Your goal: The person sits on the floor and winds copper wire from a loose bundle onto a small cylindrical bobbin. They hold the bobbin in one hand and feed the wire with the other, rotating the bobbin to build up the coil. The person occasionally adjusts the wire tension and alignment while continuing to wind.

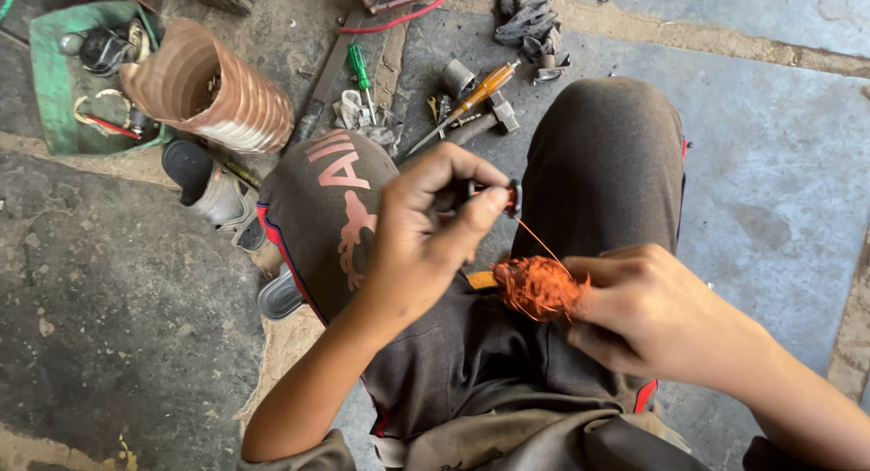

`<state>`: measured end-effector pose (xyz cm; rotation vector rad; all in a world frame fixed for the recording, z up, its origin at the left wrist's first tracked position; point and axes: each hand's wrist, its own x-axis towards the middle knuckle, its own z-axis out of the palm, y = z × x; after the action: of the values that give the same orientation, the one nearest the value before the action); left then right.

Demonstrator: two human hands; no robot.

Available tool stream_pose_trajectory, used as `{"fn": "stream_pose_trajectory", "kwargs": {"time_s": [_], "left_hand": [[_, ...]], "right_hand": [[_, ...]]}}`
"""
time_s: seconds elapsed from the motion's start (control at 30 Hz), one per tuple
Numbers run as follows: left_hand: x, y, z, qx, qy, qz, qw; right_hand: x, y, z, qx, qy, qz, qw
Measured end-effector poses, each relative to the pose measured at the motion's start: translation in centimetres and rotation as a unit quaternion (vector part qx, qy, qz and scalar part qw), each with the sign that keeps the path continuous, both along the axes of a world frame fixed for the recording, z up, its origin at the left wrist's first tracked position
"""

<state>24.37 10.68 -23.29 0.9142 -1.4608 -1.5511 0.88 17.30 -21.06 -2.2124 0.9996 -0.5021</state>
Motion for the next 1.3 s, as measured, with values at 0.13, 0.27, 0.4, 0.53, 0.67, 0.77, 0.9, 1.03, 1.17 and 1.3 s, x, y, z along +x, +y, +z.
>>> {"fn": "stream_pose_trajectory", "kwargs": {"time_s": [0.13, 0.27, 0.4, 0.53, 0.67, 0.77, 0.9, 1.03, 1.17, 1.3], "left_hand": [[-0.3, -0.2, -0.1, -0.094, -0.098, 0.028, 0.990], [0.0, -0.1, -0.5, 0.047, 0.000, 0.004, 0.999], [0.5, -0.1, -1.0, 0.094, 0.042, -0.011, 0.995], [-0.4, -0.2, -2.0, 0.057, -0.012, -0.020, 0.998], [-1.4, 0.2, -3.0, -0.001, -0.083, -0.073, 0.994], [-1.5, 1.2, -3.1, 0.106, -0.030, -0.156, 0.982], [-0.3, 2.7, -1.8, 0.166, 0.095, -0.264, 0.945], [0.4, 4.1, -0.4, 0.063, 0.084, -0.292, 0.951], [0.5, 4.3, -0.1, 0.133, 0.131, -0.252, 0.949], [0.2, 4.4, -0.7, 0.229, 0.237, -0.180, 0.927]], "right_hand": [[-1.6, 0.9, -1.0, 0.016, -0.074, -0.024, 0.997], [-2.6, 1.3, -2.8, 0.004, -0.008, -0.089, 0.996], [-2.8, 1.9, -4.4, 0.062, -0.034, -0.054, 0.996], [-3.0, 2.6, -4.8, 0.090, -0.067, -0.058, 0.992], [-4.0, 2.7, -4.2, 0.046, -0.119, -0.110, 0.986], [-4.5, 2.6, -3.7, 0.051, -0.052, -0.169, 0.983], [-4.5, 1.7, -3.5, 0.003, 0.018, -0.220, 0.975], [-4.2, 1.1, -3.3, -0.040, 0.070, -0.227, 0.971], [-4.4, 1.2, -2.1, -0.001, 0.032, -0.237, 0.971], [-4.7, 1.6, 0.0, 0.003, -0.052, -0.214, 0.975]]}}
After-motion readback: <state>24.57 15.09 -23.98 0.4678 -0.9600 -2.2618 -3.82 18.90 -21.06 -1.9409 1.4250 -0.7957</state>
